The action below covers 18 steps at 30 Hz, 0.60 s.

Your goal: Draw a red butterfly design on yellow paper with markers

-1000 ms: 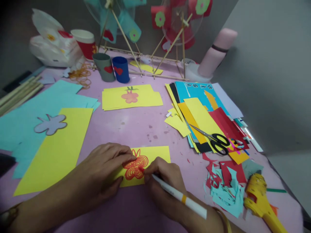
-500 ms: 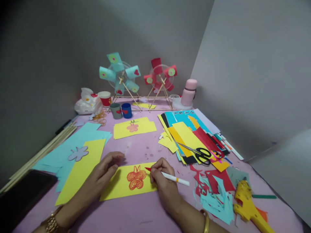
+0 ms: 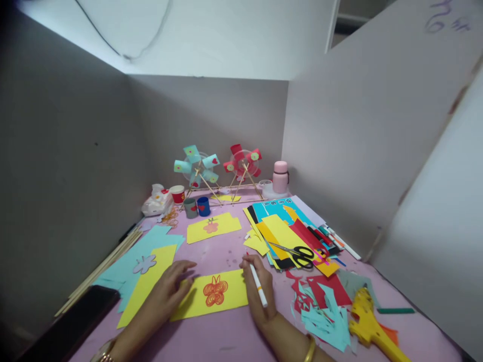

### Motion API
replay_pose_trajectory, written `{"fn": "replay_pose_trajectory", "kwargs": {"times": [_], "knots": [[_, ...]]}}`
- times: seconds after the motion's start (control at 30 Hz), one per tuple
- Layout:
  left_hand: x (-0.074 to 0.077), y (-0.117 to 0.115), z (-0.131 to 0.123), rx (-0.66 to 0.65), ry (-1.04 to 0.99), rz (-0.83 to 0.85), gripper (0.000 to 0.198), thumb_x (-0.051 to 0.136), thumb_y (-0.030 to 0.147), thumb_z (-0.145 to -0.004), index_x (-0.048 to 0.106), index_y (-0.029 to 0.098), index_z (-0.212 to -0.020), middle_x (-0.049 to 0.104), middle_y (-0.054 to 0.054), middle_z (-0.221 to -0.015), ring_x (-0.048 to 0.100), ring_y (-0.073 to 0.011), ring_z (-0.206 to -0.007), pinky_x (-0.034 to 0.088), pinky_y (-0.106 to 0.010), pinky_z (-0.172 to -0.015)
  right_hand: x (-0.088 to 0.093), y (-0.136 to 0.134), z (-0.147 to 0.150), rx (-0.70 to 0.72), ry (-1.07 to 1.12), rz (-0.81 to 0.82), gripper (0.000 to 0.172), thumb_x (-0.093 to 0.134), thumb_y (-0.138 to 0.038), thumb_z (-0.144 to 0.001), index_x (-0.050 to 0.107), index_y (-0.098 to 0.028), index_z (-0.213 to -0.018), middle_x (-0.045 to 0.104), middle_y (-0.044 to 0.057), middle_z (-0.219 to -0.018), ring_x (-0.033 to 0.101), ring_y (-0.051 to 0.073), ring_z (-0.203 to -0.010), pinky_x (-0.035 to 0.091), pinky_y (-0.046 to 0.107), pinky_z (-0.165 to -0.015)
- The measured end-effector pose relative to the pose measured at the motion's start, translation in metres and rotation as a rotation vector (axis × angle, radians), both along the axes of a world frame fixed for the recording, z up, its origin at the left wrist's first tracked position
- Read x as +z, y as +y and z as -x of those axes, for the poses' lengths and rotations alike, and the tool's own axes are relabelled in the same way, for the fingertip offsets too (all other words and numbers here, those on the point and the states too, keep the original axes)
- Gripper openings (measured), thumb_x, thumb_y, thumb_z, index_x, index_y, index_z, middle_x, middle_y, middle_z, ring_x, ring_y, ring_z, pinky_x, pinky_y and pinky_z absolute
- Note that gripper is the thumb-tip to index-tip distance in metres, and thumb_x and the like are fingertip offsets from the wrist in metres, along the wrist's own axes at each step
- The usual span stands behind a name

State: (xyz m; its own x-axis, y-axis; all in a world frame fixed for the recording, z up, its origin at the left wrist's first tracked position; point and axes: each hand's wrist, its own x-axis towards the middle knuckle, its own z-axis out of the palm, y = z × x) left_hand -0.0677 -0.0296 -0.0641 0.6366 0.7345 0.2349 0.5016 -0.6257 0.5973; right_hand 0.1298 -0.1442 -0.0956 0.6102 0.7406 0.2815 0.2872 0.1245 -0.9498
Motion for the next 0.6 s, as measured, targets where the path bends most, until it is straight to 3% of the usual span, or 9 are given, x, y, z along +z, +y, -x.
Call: {"fn": "replay_pose_trajectory", "kwargs": {"times": [0.17,0.3,0.43,0.6], "knots": [[0.011,-0.006,-0.001,-0.004,0.266,-0.063,0.043,0.073,0.033,-0.058,0.063,0.017,-0.098,0.06,-0.01,-0.104,0.053,-0.0303,-0.1,0.039,-0.045,-0.09,0.006,-0.003,-0.011,0.147,-0.286,0.032,0.01,0.058,-0.023,-0.075,0.062,-0.02,-0.083,0.063,0.008,-0.087,0.054,0.028,-0.089,0.037,0.04,-0.081],[0.017,-0.004,-0.006,0.011,0.349,-0.051,0.024,0.069,0.035,-0.073,0.06,0.016,-0.084,0.06,-0.004,-0.093,0.054,-0.0226,-0.093,0.041,-0.044,-0.085,0.008,-0.008,-0.018,0.228,-0.362,0.053,0.028,0.063,-0.013,-0.062,0.063,-0.021,-0.088,0.063,0.008,-0.09,0.052,0.029,-0.089,0.034,0.042,-0.082],[0.017,-0.002,-0.005,0.03,0.236,0.07,0.018,0.062,0.033,-0.083,0.058,0.015,-0.082,0.059,0.0,-0.082,0.057,-0.0159,-0.076,0.047,-0.036,-0.073,0.013,-0.012,-0.018,0.236,-0.277,0.019,0.027,0.062,-0.011,-0.057,0.058,-0.021,-0.082,0.06,0.004,-0.086,0.051,0.025,-0.083,0.036,0.036,-0.076],[0.015,0.001,-0.003,0.077,-0.137,0.306,0.016,0.058,0.03,-0.087,0.058,0.015,-0.088,0.059,0.003,-0.072,0.059,-0.0121,-0.063,0.049,-0.029,-0.061,0.022,-0.005,-0.021,0.188,0.011,-0.09,0.01,0.053,-0.025,-0.071,0.045,-0.022,-0.076,0.048,-0.004,-0.067,0.048,0.016,-0.06,0.036,0.027,-0.056]]}}
